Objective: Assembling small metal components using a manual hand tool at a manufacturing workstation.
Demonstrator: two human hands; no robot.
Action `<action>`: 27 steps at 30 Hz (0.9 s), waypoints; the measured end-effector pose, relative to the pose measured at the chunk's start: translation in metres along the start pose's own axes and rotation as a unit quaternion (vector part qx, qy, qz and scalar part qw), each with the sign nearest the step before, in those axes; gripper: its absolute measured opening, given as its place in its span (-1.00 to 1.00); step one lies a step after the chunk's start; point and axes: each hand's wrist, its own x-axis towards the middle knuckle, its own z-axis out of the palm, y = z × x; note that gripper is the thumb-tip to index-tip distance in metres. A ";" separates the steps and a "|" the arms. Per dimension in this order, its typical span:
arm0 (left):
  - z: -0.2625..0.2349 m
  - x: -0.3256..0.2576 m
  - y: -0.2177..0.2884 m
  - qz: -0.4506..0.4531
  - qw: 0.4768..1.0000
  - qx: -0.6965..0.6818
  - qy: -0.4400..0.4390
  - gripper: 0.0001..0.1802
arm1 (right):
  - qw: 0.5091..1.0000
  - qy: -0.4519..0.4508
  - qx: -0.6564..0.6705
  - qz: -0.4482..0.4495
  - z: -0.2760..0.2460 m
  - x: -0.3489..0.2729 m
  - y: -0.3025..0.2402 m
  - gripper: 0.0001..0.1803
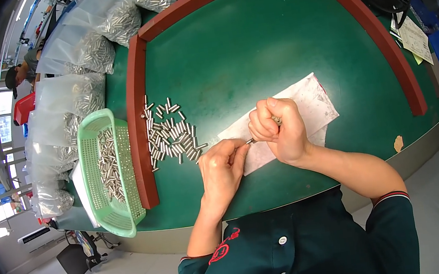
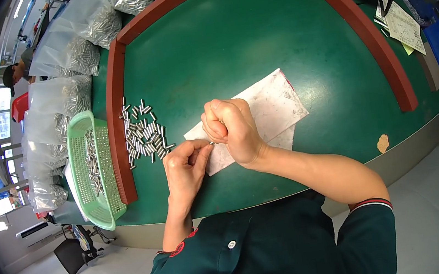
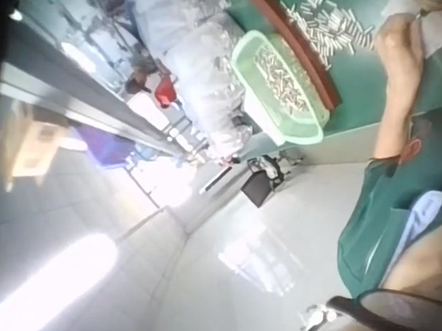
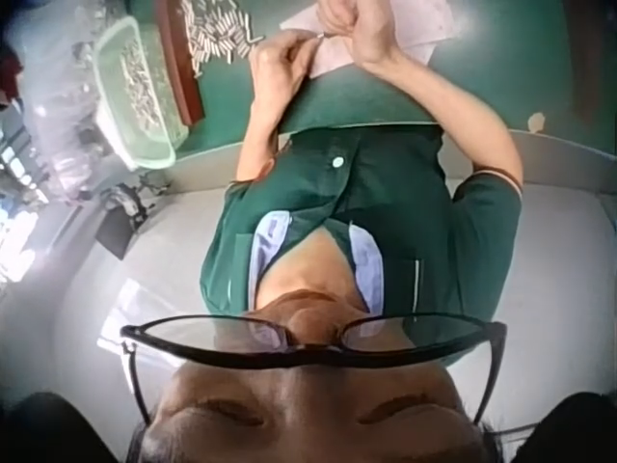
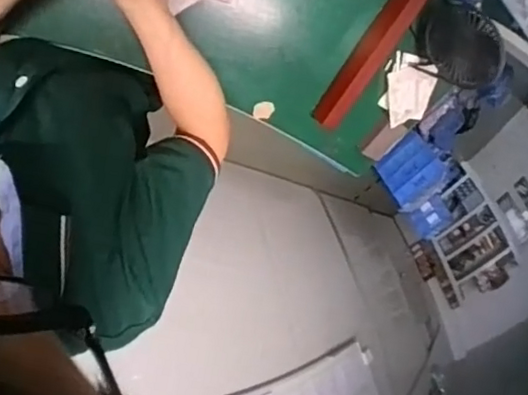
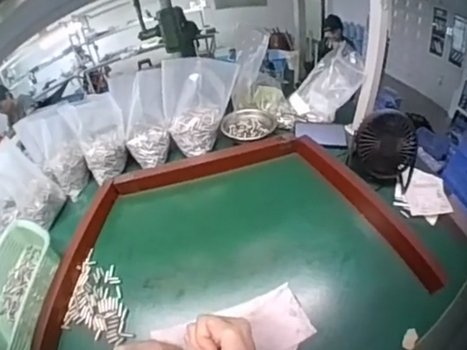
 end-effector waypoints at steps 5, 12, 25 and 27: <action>-0.001 -0.001 0.001 0.002 1.000 -0.001 0.004 -0.93 | 0.999 0.004 -0.034 -0.014 0.002 -0.003 0.005 -0.58; -0.004 0.003 0.004 -0.001 1.000 0.012 -0.016 -0.94 | 0.981 -0.046 -0.166 -0.085 0.004 -0.007 0.012 -0.54; -0.015 -0.001 -0.007 -0.171 0.861 -0.477 -0.038 -0.94 | 0.994 -0.016 -0.101 -0.041 0.002 -0.004 0.010 -0.56; -0.017 -0.001 -0.015 -0.203 0.749 -0.625 -0.091 -0.89 | 0.994 -0.022 -0.096 -0.041 0.002 -0.004 0.009 -0.56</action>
